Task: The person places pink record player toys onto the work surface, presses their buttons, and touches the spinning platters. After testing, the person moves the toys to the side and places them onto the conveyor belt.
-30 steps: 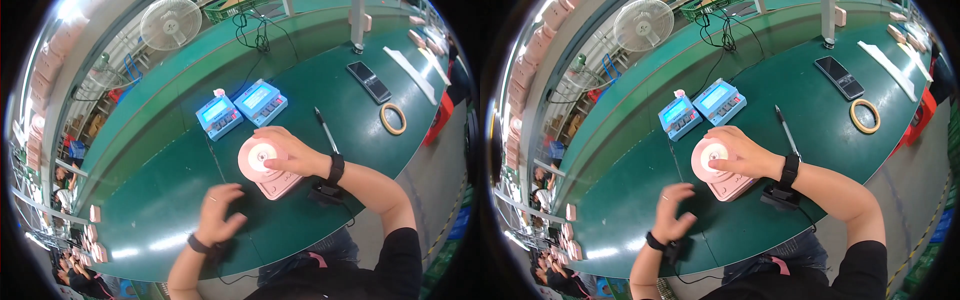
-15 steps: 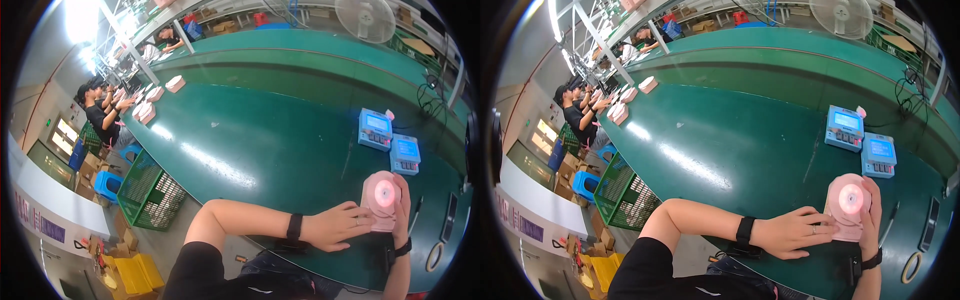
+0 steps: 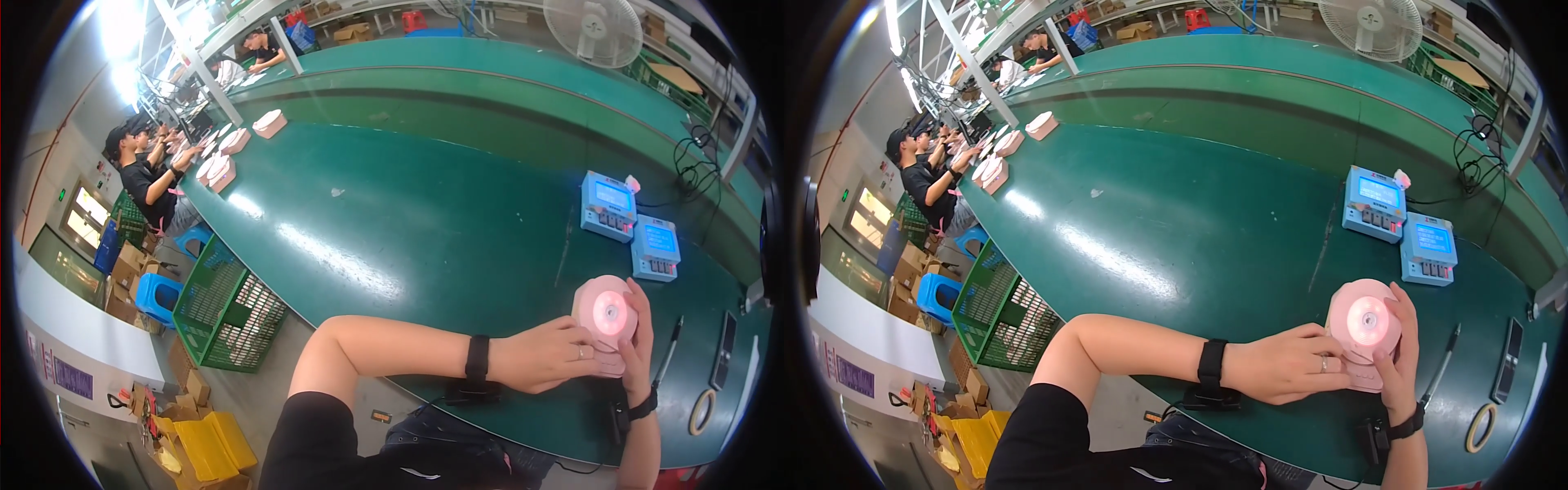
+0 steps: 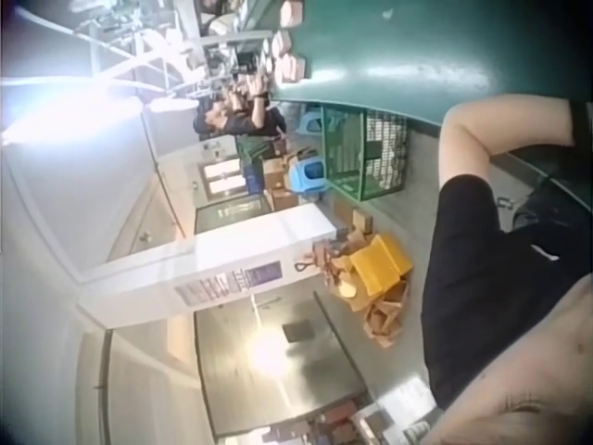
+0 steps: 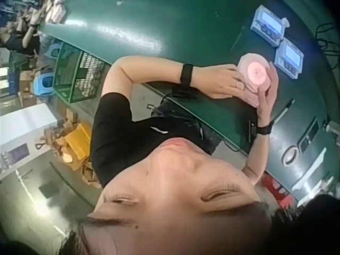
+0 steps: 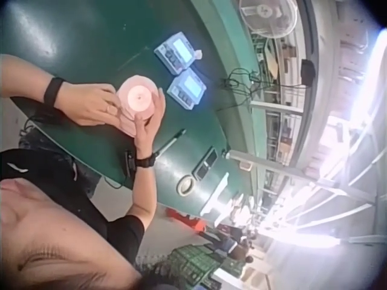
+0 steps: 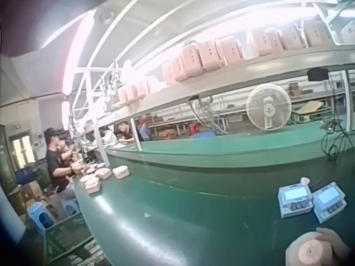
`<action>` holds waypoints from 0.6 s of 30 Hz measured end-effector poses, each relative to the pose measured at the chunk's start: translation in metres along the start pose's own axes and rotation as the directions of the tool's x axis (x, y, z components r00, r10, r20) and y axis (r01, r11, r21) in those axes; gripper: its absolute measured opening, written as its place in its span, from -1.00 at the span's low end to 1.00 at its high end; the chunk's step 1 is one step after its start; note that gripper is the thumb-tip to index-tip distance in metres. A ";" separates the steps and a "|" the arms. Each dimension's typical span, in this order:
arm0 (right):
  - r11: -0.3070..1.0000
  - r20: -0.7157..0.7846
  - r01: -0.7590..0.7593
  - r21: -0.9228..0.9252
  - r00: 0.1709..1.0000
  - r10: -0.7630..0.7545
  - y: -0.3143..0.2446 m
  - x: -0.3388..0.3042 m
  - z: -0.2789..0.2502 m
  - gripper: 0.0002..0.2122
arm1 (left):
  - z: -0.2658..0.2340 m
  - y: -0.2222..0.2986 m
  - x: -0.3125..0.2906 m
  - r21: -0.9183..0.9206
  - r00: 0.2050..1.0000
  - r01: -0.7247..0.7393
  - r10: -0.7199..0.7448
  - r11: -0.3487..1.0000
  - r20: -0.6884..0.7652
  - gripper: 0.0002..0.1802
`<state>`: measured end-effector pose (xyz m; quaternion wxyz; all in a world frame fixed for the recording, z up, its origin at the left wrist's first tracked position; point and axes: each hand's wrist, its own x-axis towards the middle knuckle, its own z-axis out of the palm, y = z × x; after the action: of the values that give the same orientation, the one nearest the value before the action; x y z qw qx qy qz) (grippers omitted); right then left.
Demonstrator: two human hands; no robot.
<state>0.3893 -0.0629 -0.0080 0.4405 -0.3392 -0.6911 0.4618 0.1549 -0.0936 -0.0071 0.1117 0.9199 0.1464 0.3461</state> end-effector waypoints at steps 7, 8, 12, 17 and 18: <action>0.988 -0.021 0.037 -0.150 0.999 -0.040 0.002 0.000 0.001 -0.36 | -0.001 0.001 -0.006 -0.032 0.998 0.053 -0.053 0.998 -0.021 -0.55; 0.987 -0.014 0.044 -0.153 0.999 -0.047 0.002 0.000 0.001 -0.36 | -0.002 0.002 -0.007 -0.036 0.999 0.049 -0.050 0.998 -0.020 -0.55; 0.982 -0.004 0.056 -0.180 0.998 -0.057 -0.001 -0.003 0.002 -0.39 | -0.002 0.003 -0.007 -0.059 0.998 0.052 -0.053 0.997 -0.021 -0.52; 0.978 0.016 0.119 -0.173 0.993 -0.118 0.003 -0.002 -0.005 -0.43 | -0.007 0.002 0.000 -0.035 0.997 0.070 -0.069 0.997 0.033 -0.51; 0.979 0.018 0.125 -0.164 0.992 -0.124 0.003 0.001 -0.004 -0.45 | -0.008 0.002 0.000 -0.003 0.995 0.091 -0.091 0.996 0.039 -0.51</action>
<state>0.3927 -0.0597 -0.0097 0.4364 -0.3287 -0.7484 0.3761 0.1501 -0.0942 -0.0008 0.1323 0.9185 0.1853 0.3233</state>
